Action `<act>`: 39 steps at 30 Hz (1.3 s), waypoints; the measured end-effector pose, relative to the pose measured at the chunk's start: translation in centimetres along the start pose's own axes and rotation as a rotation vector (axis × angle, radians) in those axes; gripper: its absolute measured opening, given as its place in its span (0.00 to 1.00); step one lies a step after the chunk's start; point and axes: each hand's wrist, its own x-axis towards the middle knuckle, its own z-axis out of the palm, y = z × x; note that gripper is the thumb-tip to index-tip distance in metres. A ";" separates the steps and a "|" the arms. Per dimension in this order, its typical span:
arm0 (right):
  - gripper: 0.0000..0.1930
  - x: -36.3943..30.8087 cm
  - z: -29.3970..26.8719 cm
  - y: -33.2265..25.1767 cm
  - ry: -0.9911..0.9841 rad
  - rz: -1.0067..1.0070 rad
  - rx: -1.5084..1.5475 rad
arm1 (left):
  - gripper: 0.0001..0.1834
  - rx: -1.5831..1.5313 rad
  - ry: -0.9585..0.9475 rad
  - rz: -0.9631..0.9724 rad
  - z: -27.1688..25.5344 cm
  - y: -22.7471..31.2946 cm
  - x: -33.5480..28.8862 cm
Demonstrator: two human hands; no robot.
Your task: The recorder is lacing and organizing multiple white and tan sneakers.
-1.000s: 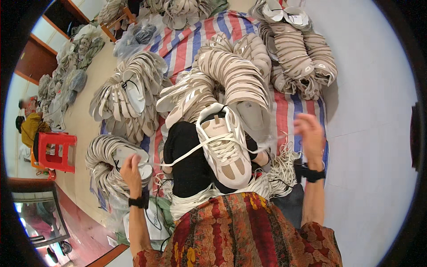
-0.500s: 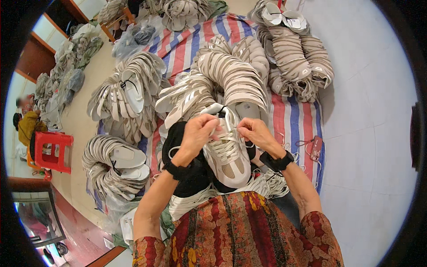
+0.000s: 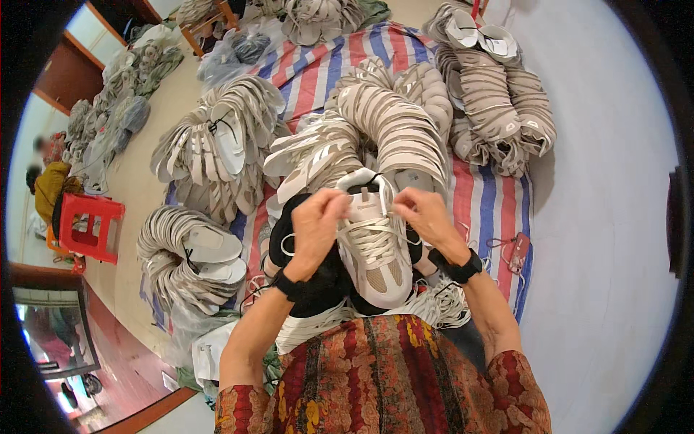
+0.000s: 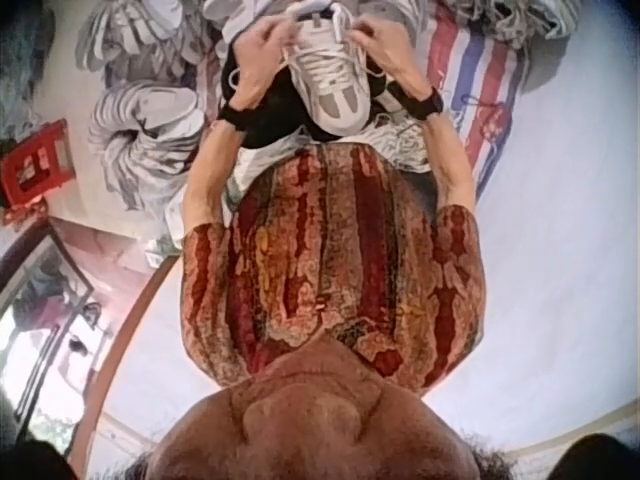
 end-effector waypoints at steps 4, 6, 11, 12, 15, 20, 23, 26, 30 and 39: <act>0.07 1.2 1.5 -2.0 0.157 -0.579 -0.002 | 0.09 -0.125 -0.006 -0.261 -2.6 -1.7 -1.9; 0.06 1.5 3.4 -3.0 0.035 -0.573 0.021 | 0.08 -0.208 -0.151 -0.391 -3.0 -2.4 -2.7; 0.07 1.3 4.6 -3.2 -0.217 -0.342 -0.205 | 0.07 -0.210 -0.304 -0.486 -2.7 -2.6 -3.2; 0.07 1.2 4.6 -3.1 -0.209 -0.397 -0.171 | 0.07 -0.217 -0.334 -0.517 -2.7 -2.4 -3.2; 0.07 1.1 4.3 -2.8 -0.205 -0.432 -0.117 | 0.07 -0.244 -0.355 -0.514 -2.7 -2.0 -2.9; 0.07 1.2 4.7 -2.5 -0.182 -0.548 -0.017 | 0.07 -0.053 -0.328 -0.484 -2.7 -1.9 -2.2; 0.07 1.2 4.8 -2.0 -0.221 -0.651 -0.086 | 0.07 0.371 -0.210 0.055 -1.9 -2.4 -1.9; 0.06 1.4 4.8 -1.7 -0.227 -0.623 -0.035 | 0.05 0.543 -0.137 0.322 -1.9 -2.8 -2.3; 0.04 1.8 4.9 -1.6 -0.196 -0.619 0.050 | 0.02 -0.012 -0.072 -0.321 -2.1 -3.0 -2.8; 0.02 2.3 -0.2 -1.5 0.265 -0.736 -0.737 | 0.06 0.344 -0.065 0.123 -1.3 -2.6 -3.3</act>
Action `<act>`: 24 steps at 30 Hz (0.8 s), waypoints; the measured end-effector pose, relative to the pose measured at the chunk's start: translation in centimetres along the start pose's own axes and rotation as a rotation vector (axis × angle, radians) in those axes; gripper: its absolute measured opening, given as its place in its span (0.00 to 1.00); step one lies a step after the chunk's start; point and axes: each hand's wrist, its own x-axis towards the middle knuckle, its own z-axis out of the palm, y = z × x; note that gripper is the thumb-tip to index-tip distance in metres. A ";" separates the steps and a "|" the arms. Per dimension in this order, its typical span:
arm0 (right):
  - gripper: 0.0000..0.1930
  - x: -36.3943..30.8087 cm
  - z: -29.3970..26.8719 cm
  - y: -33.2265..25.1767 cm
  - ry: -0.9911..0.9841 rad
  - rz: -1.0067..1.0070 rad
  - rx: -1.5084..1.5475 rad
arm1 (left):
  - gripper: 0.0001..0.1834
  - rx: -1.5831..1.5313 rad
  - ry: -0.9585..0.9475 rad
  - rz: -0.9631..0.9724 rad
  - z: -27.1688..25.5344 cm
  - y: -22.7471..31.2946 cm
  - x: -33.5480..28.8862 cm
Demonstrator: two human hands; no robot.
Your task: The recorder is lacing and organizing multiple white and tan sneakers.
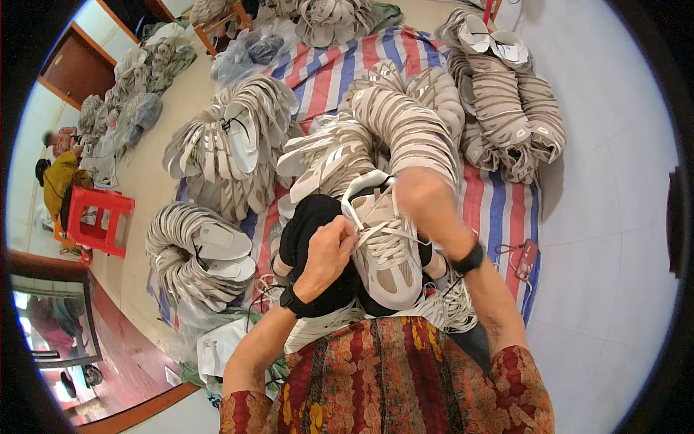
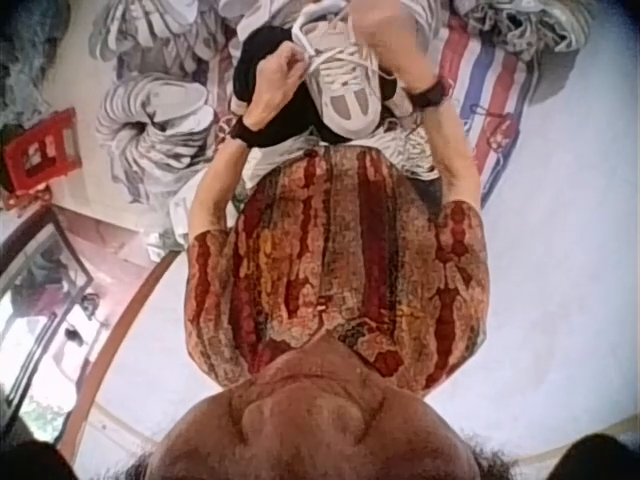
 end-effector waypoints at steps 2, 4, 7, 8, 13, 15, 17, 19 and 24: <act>0.03 -0.3 -2.9 5.1 0.242 0.372 0.007 | 0.06 0.341 0.021 0.367 -0.2 0.0 0.1; 0.04 -0.5 -4.5 9.1 0.226 0.727 -0.264 | 0.06 0.281 -0.029 0.263 -0.2 0.1 0.1; 0.08 -1.2 -3.9 9.6 0.158 0.528 -0.205 | 0.07 0.074 -0.119 0.046 -0.1 0.1 0.0; 0.11 -1.3 -3.1 8.5 0.123 0.373 -0.140 | 0.08 -0.070 -0.186 -0.119 -0.2 0.2 -0.2; 0.13 -0.2 0.9 0.8 -0.023 0.009 0.390 | 0.12 -0.552 -0.184 -0.471 -1.2 0.4 -0.9; 0.11 0.4 1.0 -0.4 -0.162 -0.099 0.348 | 0.13 -0.748 -0.200 -0.574 -1.6 0.4 -1.2; 0.09 0.7 0.5 -0.8 -0.187 -0.076 0.382 | 0.13 -0.858 -0.175 -0.604 -1.5 0.3 -1.4; 0.07 0.6 0.2 -1.0 -0.218 -0.048 0.414 | 0.13 -0.973 -0.156 -0.637 -1.3 0.0 -1.5; 0.06 0.4 0.8 -1.4 -0.149 0.007 0.691 | 0.10 -1.491 -0.193 -0.482 -1.0 -1.3 -1.0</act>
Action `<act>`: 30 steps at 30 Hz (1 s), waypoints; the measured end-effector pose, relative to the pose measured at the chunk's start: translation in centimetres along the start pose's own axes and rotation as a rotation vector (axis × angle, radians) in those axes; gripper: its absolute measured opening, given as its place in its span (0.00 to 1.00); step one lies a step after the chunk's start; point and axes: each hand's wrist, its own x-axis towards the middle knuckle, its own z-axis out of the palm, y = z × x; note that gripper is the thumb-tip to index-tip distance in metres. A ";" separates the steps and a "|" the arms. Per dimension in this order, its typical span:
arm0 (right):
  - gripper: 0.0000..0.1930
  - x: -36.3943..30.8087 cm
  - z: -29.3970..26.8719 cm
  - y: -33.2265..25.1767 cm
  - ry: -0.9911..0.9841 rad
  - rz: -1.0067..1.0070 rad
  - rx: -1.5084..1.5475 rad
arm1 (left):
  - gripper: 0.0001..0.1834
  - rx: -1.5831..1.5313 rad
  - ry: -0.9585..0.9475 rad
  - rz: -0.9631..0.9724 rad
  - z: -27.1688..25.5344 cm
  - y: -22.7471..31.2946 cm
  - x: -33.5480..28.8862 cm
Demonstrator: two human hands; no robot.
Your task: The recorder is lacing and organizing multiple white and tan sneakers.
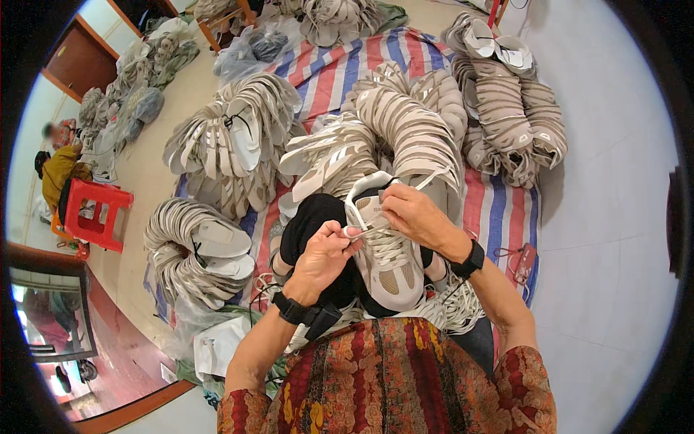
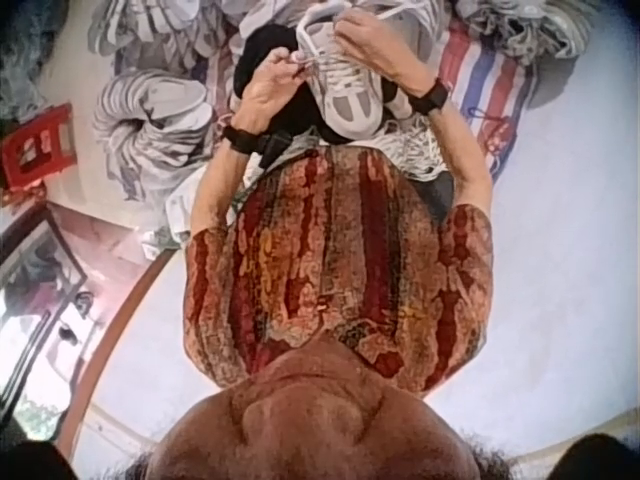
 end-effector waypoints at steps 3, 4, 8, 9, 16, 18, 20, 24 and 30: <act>0.05 -0.2 0.0 0.2 0.074 0.111 0.036 | 0.10 -0.086 -0.029 -0.006 -0.2 -0.1 0.0; 0.05 -0.3 -0.2 0.2 0.073 0.085 0.040 | 0.10 -0.098 -0.044 0.010 -0.2 -0.2 -0.1; 0.03 -0.7 -1.0 0.3 0.233 0.230 0.058 | 0.08 -0.133 0.032 -0.015 0.4 -0.3 -0.2; 0.03 -0.8 -1.3 0.3 0.233 0.293 0.069 | 0.07 -0.144 0.047 -0.046 0.6 -0.2 -0.3; 0.21 0.1 -3.3 1.2 -0.204 0.307 0.165 | 0.07 0.681 0.351 0.128 1.4 2.8 -0.9; 0.21 0.6 -4.1 1.6 -0.350 0.211 0.125 | 0.06 0.947 0.327 0.322 2.1 3.3 0.6; 0.22 1.1 -4.6 1.9 -0.419 0.163 0.027 | 0.05 1.164 0.258 0.446 3.0 3.4 2.9; 0.23 1.3 -5.2 2.4 -0.507 0.094 -0.161 | 0.04 1.657 0.002 0.743 4.5 3.4 6.6; 0.18 0.8 -4.9 3.3 -0.351 -0.070 -0.174 | 0.04 1.926 -0.277 0.829 5.1 0.9 8.5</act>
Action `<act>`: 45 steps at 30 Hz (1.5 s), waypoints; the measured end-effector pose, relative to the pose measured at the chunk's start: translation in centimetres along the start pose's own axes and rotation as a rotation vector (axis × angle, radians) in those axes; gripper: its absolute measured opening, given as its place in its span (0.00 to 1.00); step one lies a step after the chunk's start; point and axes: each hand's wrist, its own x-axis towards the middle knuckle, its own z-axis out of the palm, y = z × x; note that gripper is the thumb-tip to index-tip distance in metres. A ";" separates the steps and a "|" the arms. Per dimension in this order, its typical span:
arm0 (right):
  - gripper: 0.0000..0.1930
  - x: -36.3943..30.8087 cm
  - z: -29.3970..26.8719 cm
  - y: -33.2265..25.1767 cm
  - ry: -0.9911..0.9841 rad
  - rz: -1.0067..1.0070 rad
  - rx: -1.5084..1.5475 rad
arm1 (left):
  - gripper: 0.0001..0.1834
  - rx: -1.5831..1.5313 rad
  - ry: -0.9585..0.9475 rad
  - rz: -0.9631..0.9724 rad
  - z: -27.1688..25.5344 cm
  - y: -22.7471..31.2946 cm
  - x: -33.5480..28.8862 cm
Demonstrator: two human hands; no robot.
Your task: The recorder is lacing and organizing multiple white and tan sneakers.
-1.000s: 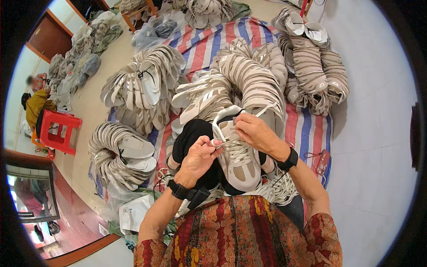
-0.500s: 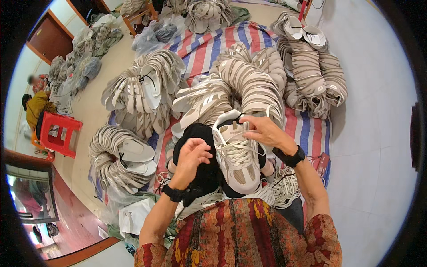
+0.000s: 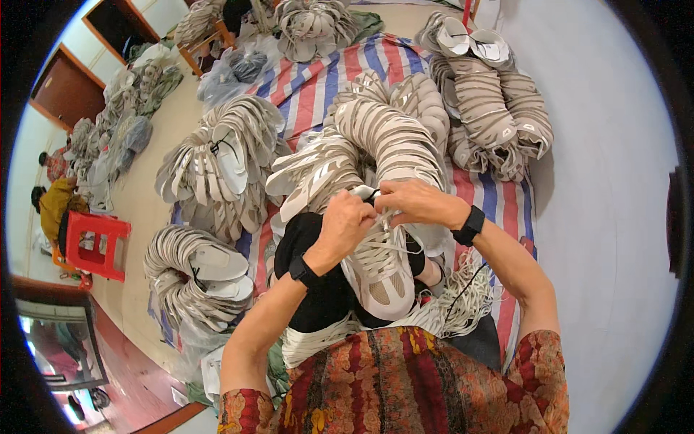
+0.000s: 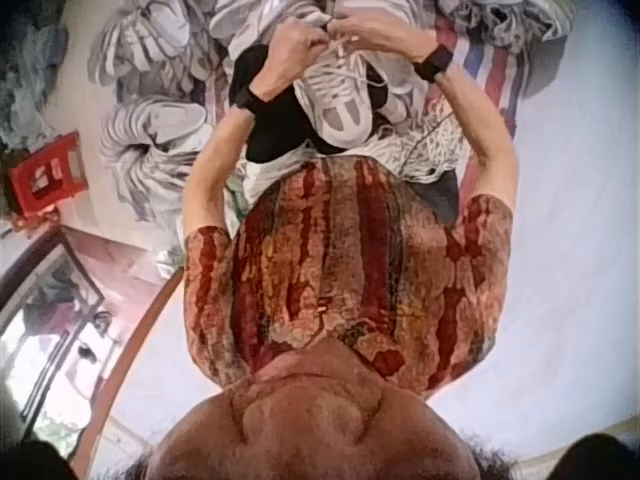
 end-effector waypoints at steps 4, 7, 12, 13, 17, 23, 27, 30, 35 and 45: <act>0.17 -0.5 0.4 0.6 0.033 0.021 0.036 | 0.04 0.021 -0.090 -0.003 1.3 0.3 0.1; 0.17 -0.8 0.8 1.1 0.016 0.055 0.086 | 0.04 0.047 -0.087 0.012 1.7 0.5 0.1; 0.16 -0.7 1.0 1.7 0.021 0.028 0.094 | 0.05 0.111 -0.137 0.037 1.5 1.4 0.7; 0.17 -0.6 1.0 1.8 -0.042 0.058 0.095 | 0.04 0.139 -0.159 0.039 1.4 1.6 0.8; 0.16 -0.4 1.0 1.9 -0.041 0.070 0.149 | 0.06 0.502 -0.196 0.108 0.0 2.4 0.2; 0.14 -0.1 0.8 1.6 -0.089 0.123 0.227 | 0.06 0.932 -0.043 -0.186 -9.3 -1.3 -5.6; 0.14 0.3 0.7 1.4 -0.092 0.135 0.223 | 0.03 1.011 0.003 -0.489 -13.7 -3.0 -12.2; 0.14 0.4 0.7 1.3 -0.109 0.154 0.228 | 0.04 1.150 -0.013 -0.532 -14.1 -3.1 -16.9; 0.14 0.7 0.7 1.1 -0.107 0.143 0.221 | 0.04 0.969 -0.115 -0.678 -13.0 -3.4 -20.8; 0.11 -2.9 -4.0 0.6 -0.014 0.161 0.218 | 0.10 -0.317 0.047 -0.519 -3.9 -1.0 -7.5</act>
